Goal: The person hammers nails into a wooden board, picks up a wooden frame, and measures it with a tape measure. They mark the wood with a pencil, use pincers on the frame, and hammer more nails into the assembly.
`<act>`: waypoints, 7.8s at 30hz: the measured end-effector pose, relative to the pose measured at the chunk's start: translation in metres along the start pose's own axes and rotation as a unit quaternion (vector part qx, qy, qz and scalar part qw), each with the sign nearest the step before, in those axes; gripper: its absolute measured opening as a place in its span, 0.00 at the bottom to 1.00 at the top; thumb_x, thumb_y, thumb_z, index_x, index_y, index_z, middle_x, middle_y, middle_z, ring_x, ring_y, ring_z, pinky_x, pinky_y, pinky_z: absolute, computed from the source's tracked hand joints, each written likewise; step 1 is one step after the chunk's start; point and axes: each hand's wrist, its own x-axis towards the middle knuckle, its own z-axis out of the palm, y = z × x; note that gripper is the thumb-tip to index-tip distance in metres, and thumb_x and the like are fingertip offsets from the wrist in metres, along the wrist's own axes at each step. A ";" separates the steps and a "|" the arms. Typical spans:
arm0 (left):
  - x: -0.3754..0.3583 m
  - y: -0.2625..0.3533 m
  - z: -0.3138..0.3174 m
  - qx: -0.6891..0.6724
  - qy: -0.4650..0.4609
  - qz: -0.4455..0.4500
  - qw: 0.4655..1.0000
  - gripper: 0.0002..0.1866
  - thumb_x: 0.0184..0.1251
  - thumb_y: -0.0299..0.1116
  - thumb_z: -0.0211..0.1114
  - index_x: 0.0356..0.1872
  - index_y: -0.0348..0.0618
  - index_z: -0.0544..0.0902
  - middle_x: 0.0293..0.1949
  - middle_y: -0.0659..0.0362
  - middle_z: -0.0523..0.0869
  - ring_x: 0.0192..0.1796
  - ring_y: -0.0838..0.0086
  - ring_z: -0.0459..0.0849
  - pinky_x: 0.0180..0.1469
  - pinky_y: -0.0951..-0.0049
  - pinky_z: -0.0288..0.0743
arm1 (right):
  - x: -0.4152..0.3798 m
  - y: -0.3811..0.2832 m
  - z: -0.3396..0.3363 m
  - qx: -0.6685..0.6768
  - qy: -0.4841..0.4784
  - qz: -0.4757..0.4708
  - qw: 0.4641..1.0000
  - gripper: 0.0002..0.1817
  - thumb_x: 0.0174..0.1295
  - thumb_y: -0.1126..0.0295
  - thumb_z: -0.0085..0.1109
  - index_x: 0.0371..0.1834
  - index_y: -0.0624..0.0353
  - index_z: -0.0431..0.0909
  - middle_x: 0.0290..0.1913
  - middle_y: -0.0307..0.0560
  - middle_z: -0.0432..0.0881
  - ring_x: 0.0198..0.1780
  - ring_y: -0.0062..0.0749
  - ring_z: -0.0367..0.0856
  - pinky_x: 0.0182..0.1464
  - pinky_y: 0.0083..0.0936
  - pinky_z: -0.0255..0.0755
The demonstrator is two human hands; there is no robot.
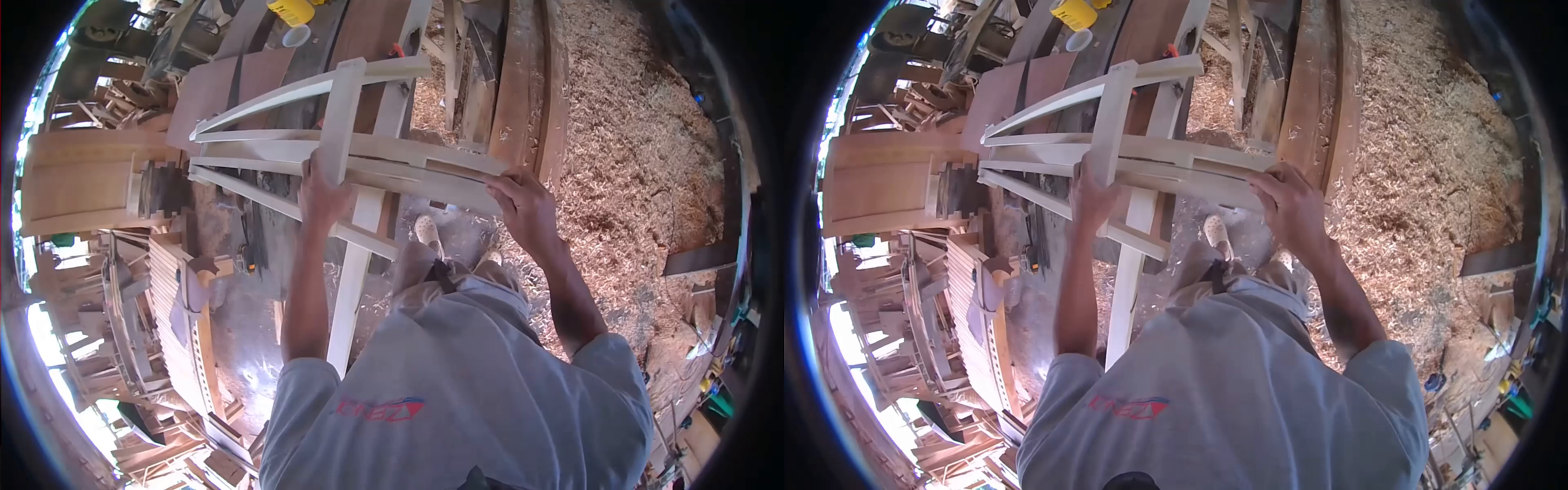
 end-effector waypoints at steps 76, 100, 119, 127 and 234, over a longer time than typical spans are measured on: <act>-0.172 -0.127 -0.056 -0.706 0.415 -0.144 0.555 0.15 0.72 0.43 0.64 0.48 0.43 0.77 0.46 0.50 0.85 0.48 0.49 0.87 0.53 0.48 0.86 | 0.286 -0.145 -0.179 0.260 -0.206 -0.550 0.767 0.19 0.58 0.77 0.63 0.54 0.66 0.79 0.56 0.51 0.80 0.60 0.35 0.77 0.63 0.29 0.69; -0.123 0.166 0.080 -0.755 0.106 -0.257 0.595 0.25 0.77 0.49 0.58 0.59 0.37 0.66 0.54 0.50 0.79 0.51 0.71 0.84 0.53 0.71 0.81 | 0.125 0.004 -0.005 0.351 -0.492 0.005 0.796 0.18 0.61 0.72 0.71 0.49 0.63 0.74 0.43 0.42 0.77 0.42 0.23 0.78 0.46 0.22 0.75; -0.115 0.133 0.013 -0.279 0.080 -0.106 0.951 0.45 0.35 0.45 0.88 0.62 0.54 0.78 0.73 0.43 0.56 0.71 0.46 0.69 0.65 0.53 0.77 | 0.170 -0.018 0.047 0.324 -0.599 -0.210 0.701 0.16 0.54 0.74 0.73 0.39 0.62 0.73 0.35 0.50 0.77 0.37 0.44 0.82 0.39 0.37 0.74; -0.096 0.158 0.045 -0.032 0.298 -0.256 0.919 0.27 0.49 0.44 0.81 0.49 0.47 0.82 0.49 0.51 0.83 0.45 0.59 0.88 0.45 0.60 0.84 | 0.234 0.020 0.059 0.292 -0.554 -0.313 0.715 0.09 0.59 0.69 0.68 0.36 0.59 0.78 0.33 0.40 0.80 0.34 0.22 0.76 0.37 0.26 0.72; -0.160 0.031 0.028 0.113 0.255 -0.385 0.880 0.12 0.70 0.43 0.64 0.46 0.51 0.88 0.42 0.55 0.85 0.48 0.53 0.81 0.51 0.56 0.75 | 0.346 0.090 0.229 0.219 -0.270 -0.275 0.896 0.16 0.70 0.69 0.58 0.60 0.56 0.79 0.50 0.58 0.86 0.54 0.47 0.85 0.52 0.34 0.76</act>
